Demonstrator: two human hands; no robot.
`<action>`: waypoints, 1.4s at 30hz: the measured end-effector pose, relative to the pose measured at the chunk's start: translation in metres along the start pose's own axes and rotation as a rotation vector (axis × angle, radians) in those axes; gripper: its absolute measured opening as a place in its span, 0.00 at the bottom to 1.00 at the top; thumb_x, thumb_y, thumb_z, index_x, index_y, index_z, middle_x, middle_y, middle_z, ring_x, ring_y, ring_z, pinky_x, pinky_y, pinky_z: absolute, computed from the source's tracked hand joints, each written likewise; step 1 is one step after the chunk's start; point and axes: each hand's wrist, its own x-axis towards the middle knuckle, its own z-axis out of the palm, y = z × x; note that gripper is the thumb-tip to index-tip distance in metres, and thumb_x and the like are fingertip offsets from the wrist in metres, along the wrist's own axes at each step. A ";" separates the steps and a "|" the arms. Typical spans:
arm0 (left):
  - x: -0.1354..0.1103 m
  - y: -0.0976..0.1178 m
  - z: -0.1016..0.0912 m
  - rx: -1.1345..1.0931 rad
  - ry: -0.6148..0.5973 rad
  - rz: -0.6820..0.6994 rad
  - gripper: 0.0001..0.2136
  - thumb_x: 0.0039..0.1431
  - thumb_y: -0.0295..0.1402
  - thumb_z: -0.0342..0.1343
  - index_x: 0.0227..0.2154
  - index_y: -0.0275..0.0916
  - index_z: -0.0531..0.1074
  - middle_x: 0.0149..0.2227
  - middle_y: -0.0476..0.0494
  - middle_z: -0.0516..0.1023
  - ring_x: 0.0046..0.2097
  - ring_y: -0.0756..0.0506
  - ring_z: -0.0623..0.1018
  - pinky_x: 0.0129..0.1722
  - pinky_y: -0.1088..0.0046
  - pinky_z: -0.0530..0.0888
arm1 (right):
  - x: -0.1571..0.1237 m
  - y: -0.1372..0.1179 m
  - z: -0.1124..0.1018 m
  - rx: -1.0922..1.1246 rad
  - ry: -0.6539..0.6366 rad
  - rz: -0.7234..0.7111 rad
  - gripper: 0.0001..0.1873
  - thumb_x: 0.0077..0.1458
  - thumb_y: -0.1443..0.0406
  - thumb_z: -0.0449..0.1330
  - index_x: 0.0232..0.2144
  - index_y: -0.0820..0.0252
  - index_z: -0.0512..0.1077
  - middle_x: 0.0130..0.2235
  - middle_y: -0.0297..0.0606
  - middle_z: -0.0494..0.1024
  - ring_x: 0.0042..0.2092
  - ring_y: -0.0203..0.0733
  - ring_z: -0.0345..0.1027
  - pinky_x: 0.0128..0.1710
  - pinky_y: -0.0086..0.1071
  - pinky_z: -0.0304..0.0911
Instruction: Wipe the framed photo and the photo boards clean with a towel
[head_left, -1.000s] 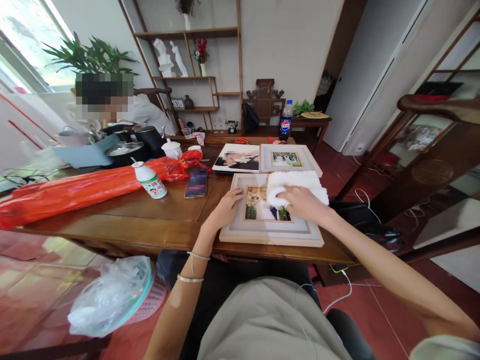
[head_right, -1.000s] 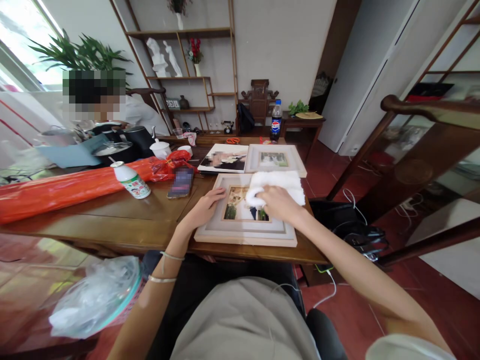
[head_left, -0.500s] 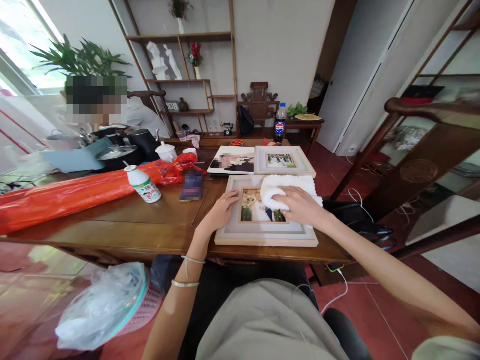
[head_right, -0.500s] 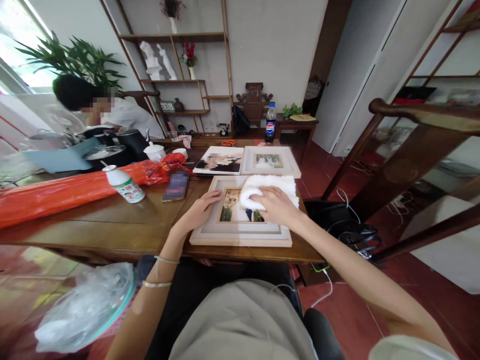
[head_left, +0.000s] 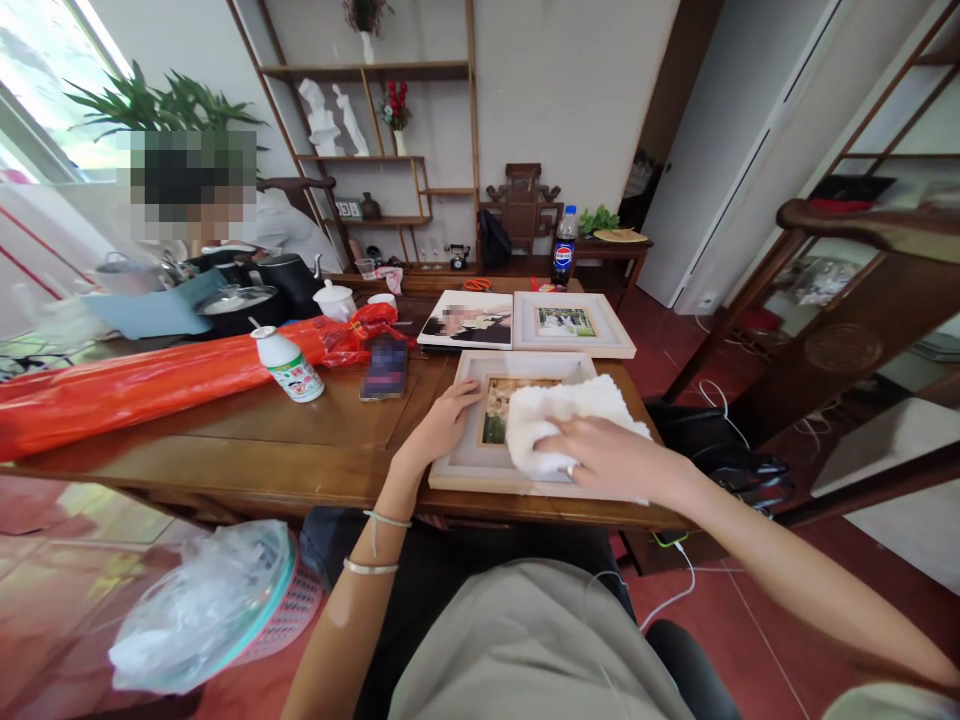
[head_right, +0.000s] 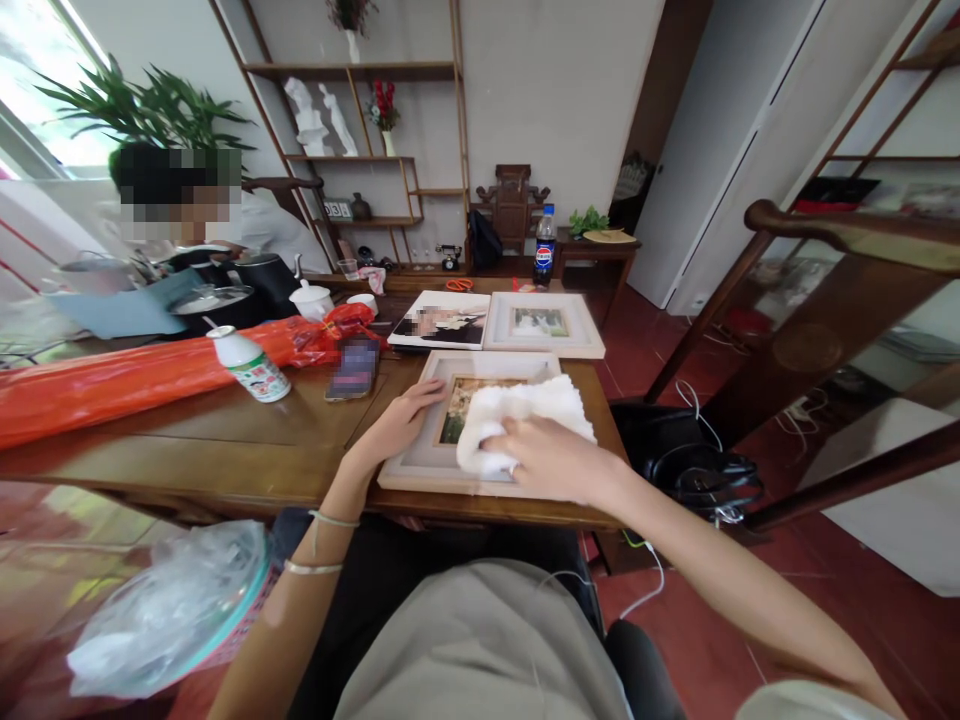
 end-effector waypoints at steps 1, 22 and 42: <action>0.000 0.000 0.000 -0.003 -0.001 0.004 0.21 0.57 0.20 0.40 0.49 0.33 0.72 0.57 0.37 0.68 0.61 0.42 0.64 0.61 0.58 0.61 | -0.009 -0.012 -0.003 0.026 -0.002 -0.003 0.25 0.45 0.76 0.51 0.46 0.55 0.72 0.42 0.43 0.75 0.40 0.48 0.70 0.38 0.37 0.62; -0.001 -0.002 0.001 -0.046 0.024 0.012 0.20 0.57 0.21 0.41 0.48 0.36 0.72 0.57 0.39 0.69 0.61 0.43 0.65 0.61 0.56 0.61 | 0.046 0.060 0.016 -0.196 0.146 0.195 0.24 0.46 0.75 0.52 0.47 0.62 0.72 0.48 0.52 0.73 0.48 0.52 0.67 0.46 0.42 0.61; -0.001 0.001 -0.001 -0.065 0.016 0.000 0.21 0.56 0.20 0.41 0.48 0.36 0.73 0.56 0.38 0.69 0.61 0.42 0.65 0.61 0.55 0.61 | 0.020 0.052 0.029 -0.189 0.225 0.199 0.28 0.41 0.79 0.54 0.46 0.57 0.74 0.59 0.45 0.66 0.61 0.54 0.55 0.60 0.50 0.47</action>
